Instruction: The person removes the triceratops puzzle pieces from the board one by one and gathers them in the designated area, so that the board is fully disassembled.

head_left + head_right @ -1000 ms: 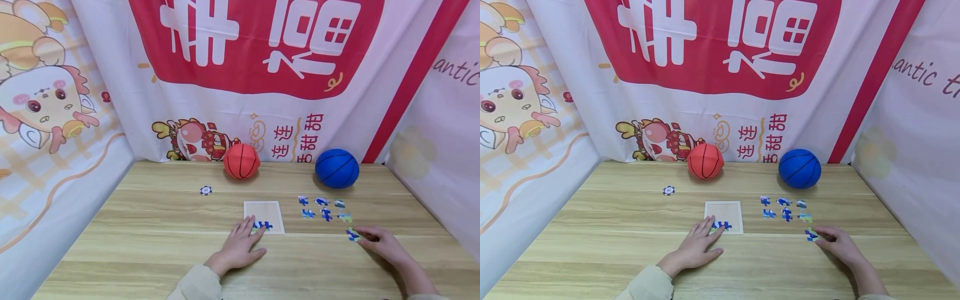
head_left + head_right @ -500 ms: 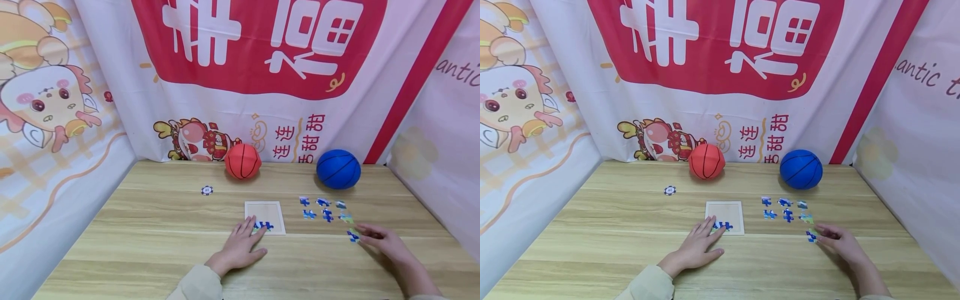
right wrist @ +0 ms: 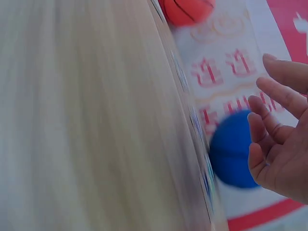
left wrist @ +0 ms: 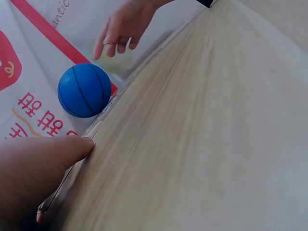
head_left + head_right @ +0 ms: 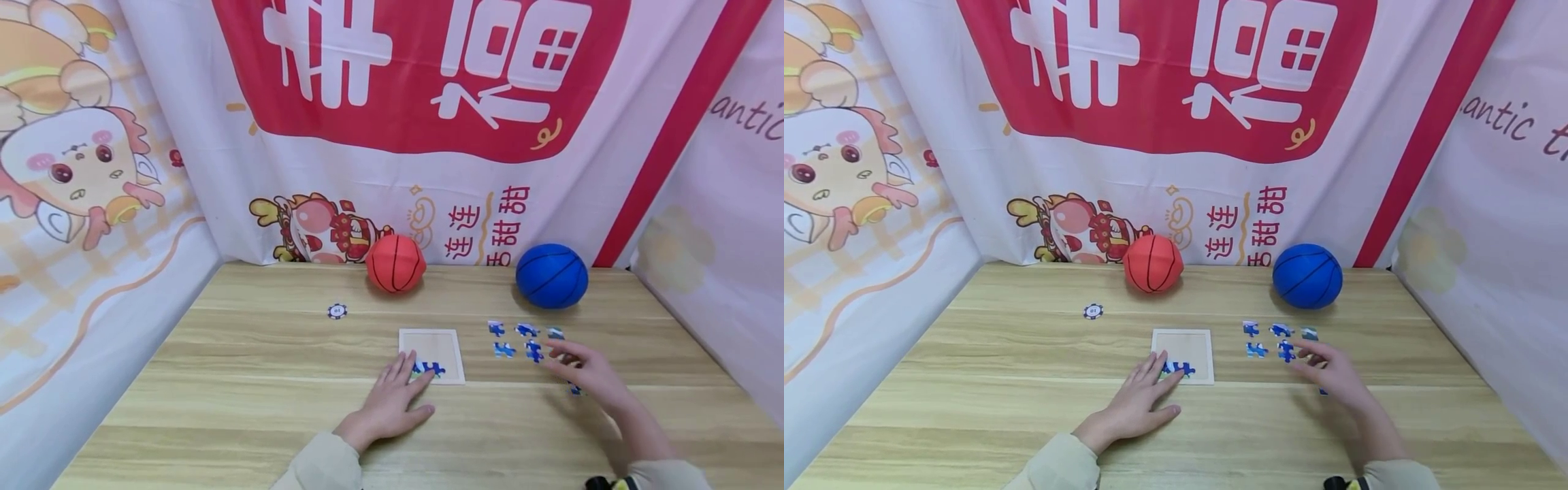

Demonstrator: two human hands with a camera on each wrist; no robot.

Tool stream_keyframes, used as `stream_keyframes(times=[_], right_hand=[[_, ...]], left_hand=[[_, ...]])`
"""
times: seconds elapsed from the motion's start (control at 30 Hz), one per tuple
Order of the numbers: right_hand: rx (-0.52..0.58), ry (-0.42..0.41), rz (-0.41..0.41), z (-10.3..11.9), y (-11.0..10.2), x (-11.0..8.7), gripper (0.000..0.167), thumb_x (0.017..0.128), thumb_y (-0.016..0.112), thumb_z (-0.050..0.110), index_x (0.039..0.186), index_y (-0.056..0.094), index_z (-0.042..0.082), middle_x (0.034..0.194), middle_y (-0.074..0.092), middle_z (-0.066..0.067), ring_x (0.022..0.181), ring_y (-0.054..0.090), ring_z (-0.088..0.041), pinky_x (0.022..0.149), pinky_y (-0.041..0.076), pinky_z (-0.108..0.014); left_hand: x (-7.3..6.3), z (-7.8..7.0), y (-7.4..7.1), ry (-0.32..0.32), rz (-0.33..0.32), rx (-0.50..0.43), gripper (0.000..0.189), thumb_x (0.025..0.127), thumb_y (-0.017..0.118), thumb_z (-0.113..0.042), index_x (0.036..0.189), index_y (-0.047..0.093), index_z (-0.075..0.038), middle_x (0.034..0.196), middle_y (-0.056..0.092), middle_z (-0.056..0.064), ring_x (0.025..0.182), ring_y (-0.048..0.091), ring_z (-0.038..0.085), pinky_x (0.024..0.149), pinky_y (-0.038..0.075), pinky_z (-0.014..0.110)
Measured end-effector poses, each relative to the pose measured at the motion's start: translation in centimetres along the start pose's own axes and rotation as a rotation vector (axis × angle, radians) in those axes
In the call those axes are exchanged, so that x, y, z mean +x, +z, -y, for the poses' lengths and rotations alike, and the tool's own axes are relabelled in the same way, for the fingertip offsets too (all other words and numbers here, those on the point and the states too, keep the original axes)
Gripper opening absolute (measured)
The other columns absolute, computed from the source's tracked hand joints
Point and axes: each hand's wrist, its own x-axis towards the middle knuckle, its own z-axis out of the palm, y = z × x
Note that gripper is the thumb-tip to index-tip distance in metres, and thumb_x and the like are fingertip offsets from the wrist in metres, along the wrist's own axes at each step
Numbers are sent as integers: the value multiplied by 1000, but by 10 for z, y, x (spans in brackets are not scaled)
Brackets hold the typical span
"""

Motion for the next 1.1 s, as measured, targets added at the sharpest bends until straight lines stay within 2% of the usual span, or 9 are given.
stream_keyframes(times=[0.17,0.37,0.5,0.67,0.93,1.1], right_hand=[[24,-78,51,17,28,17,40,80,62,19,117,54,5,93,55,-12,80,47,-24,64,43,-32],[33,-113,106,36,62,33,35,80,61,13,114,56,5,94,55,-11,81,48,-22,67,42,-32],[70,-127,137,45,85,39,35,79,62,13,112,56,3,93,55,-10,81,49,-20,68,42,-32],[132,-156,164,51,112,42,34,78,63,11,110,57,1,90,56,-9,81,50,-20,70,43,-32],[37,-254,96,50,138,41,33,73,68,11,103,61,0,95,57,-8,87,52,-24,76,43,-38],[-33,-230,78,50,144,41,35,70,70,14,103,63,6,97,53,-2,92,48,-22,80,39,-42]], left_hand=[[1,2,-1,10,-36,-10,58,84,43,-49,133,35,-19,141,8,18,127,4,34,98,9,50],[3,19,-6,-16,-101,-18,56,84,46,-44,132,38,-16,140,13,19,127,8,33,98,10,50],[4,29,-7,-47,-108,-28,51,85,47,-41,130,41,-17,140,16,18,127,10,32,99,9,49],[4,32,-6,-59,-107,-49,47,86,46,-39,129,43,-19,139,18,17,127,11,30,98,8,49],[4,31,-4,-68,-117,-46,44,87,45,-38,128,44,-21,138,21,15,126,14,29,99,8,49],[2,31,-5,-76,-120,-48,44,87,45,-39,128,44,-22,138,22,14,127,15,28,99,8,48]])
